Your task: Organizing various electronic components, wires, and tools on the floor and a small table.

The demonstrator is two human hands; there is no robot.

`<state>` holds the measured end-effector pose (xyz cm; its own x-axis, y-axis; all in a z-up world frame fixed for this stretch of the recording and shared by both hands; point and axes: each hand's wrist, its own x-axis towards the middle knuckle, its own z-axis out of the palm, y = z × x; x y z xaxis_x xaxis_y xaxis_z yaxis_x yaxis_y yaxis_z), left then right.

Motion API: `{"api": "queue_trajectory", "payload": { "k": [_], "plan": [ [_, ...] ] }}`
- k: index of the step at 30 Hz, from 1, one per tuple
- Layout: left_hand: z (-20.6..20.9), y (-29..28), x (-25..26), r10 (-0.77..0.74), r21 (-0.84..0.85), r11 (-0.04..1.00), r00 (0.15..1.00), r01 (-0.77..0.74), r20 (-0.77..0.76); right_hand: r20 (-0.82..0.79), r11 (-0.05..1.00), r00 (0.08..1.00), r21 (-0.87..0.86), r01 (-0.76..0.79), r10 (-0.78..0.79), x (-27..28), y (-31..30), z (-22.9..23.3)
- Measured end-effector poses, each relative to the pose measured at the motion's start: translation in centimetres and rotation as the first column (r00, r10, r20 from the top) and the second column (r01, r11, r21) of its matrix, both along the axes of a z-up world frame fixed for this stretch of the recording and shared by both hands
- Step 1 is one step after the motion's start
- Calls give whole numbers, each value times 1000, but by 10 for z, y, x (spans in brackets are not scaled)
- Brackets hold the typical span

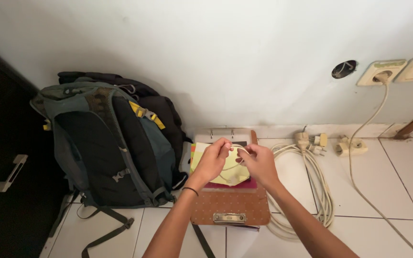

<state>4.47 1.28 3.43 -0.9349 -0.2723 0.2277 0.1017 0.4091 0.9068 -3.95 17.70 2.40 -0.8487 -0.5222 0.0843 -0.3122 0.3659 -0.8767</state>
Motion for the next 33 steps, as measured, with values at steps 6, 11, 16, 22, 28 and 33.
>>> {"api": "queue_trajectory", "payload": {
  "k": [6,11,16,22,28,33],
  "plan": [
    [-7,3,-8,112,-127,986,993,-109,23,593,810,746,-572,127,302,3,6,5],
    [3,-6,-2,103,74,992,994,-105,33,580,670,500,-742,-2,644,-14,40,-7],
    [-6,-10,3,52,201,976,985,-85,165,496,755,618,-601,-261,610,-23,44,-12],
    [-10,9,3,26,-11,1000,994,-27,-105,212,991,971,-96,-94,112,-28,28,-44],
    [8,20,15,58,-53,997,998,-57,13,731,787,588,-568,243,346,-16,23,-54],
    [8,21,17,87,-55,994,995,-89,-44,718,787,458,-614,60,525,14,29,-16]
  ]
}}
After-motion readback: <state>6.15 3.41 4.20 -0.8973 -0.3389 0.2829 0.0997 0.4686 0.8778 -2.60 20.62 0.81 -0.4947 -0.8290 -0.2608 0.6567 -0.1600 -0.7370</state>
